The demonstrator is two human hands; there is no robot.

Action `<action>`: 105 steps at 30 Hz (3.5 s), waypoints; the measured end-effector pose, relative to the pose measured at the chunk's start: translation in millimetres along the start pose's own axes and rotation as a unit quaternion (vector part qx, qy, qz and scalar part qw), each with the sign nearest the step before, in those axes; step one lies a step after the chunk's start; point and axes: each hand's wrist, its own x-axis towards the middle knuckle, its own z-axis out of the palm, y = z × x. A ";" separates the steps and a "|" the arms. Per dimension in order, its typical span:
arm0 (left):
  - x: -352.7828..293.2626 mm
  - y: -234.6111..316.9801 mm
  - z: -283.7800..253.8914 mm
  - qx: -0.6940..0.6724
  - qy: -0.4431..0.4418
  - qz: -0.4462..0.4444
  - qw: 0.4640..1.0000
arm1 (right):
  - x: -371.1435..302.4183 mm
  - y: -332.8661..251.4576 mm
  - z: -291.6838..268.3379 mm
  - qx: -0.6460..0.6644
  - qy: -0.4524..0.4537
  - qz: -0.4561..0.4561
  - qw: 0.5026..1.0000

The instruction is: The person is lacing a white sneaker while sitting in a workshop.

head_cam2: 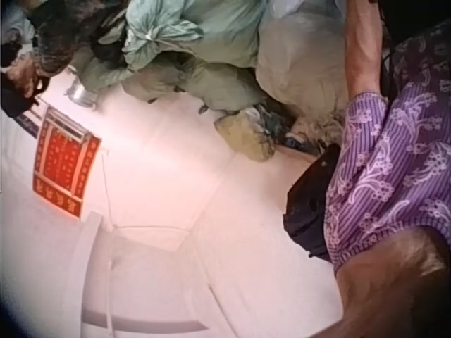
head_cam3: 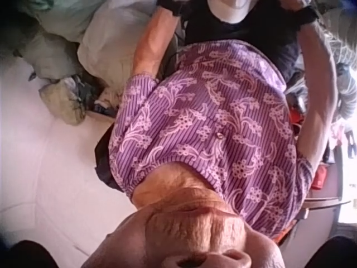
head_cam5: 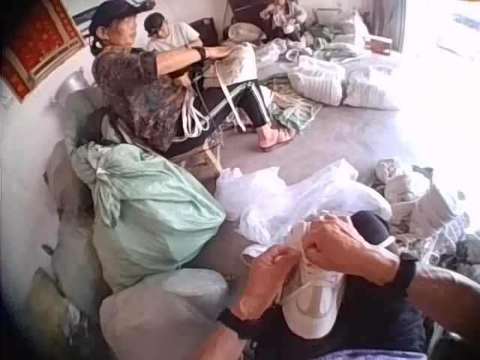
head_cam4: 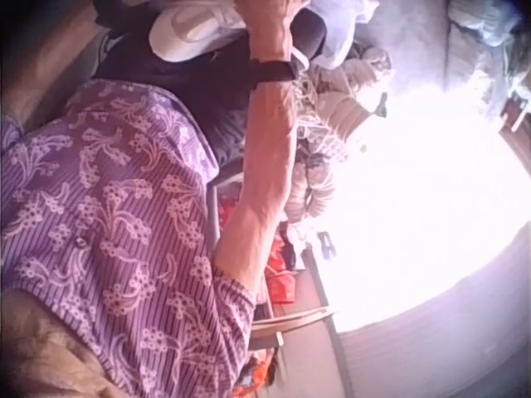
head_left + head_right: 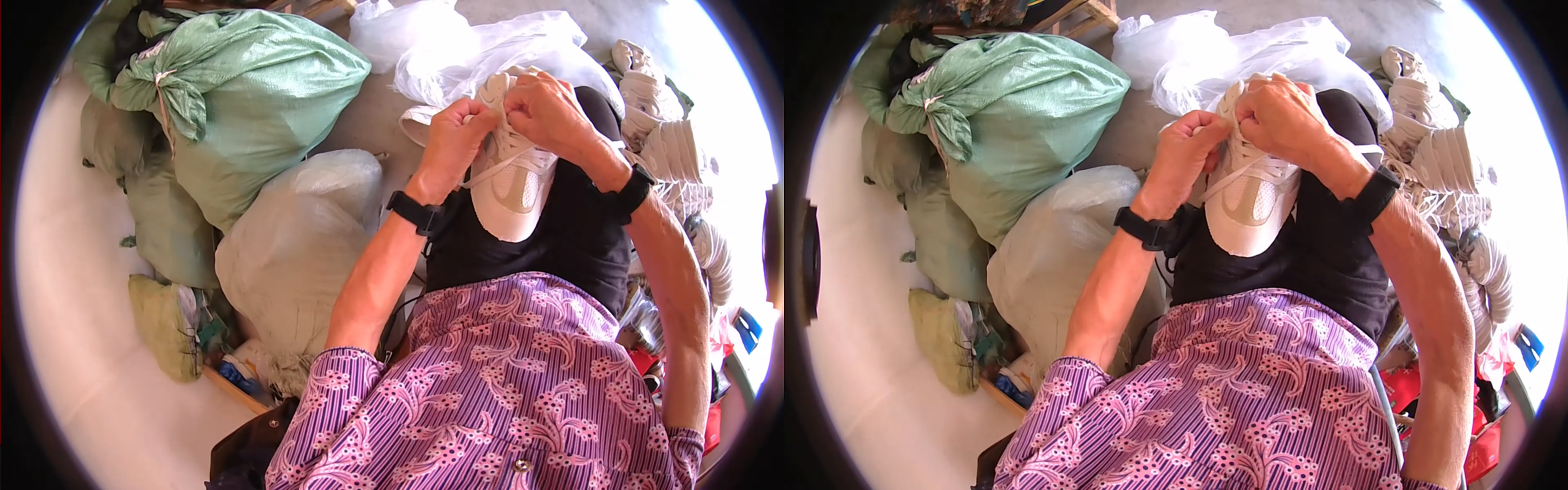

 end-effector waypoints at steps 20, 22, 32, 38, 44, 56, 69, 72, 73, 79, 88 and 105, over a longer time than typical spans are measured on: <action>26.5 58.2 -81.4 0.235 0.221 -0.002 0.946 | -22.4 29.7 -10.7 -0.013 0.160 -0.088 0.983; 26.2 47.3 -75.0 0.432 0.195 0.163 0.865 | -19.0 27.9 -11.2 -0.015 0.130 -0.092 0.987; 35.9 42.9 -11.0 0.451 0.017 0.327 0.830 | -44.1 122.8 -58.9 -0.200 0.089 0.050 0.974; 73.7 35.4 19.0 0.430 -0.093 0.342 0.830 | -233.7 372.7 -130.1 -0.365 0.241 0.053 0.898; 55.7 34.0 -1.3 0.458 -0.070 0.326 0.824 | -166.8 269.7 -106.4 -0.279 0.020 0.405 0.870; 18.8 52.1 4.4 0.514 -0.131 0.383 0.756 | -41.3 50.8 -24.6 0.019 0.179 -0.103 0.978; 18.4 54.2 2.6 0.516 -0.168 0.332 0.772 | -38.2 39.1 -17.2 0.030 0.140 -0.113 0.983; 22.9 47.1 5.7 0.491 -0.107 0.402 0.765 | -34.1 35.9 -15.4 0.016 0.125 -0.116 0.985; 22.6 45.5 6.9 0.491 -0.107 0.401 0.766 | -33.0 35.8 -15.9 0.013 0.119 -0.116 0.986; 21.7 45.0 8.7 0.526 -0.099 0.442 0.720 | -32.2 36.0 -12.6 -0.019 0.117 -0.113 0.986; 30.7 23.4 3.2 0.335 -0.085 0.188 0.919 | -25.2 58.8 -27.1 -0.172 0.137 -0.150 0.964; 40.9 9.3 -3.8 0.366 -0.026 0.254 0.895 | -62.7 22.5 -31.3 0.019 0.068 -0.078 0.994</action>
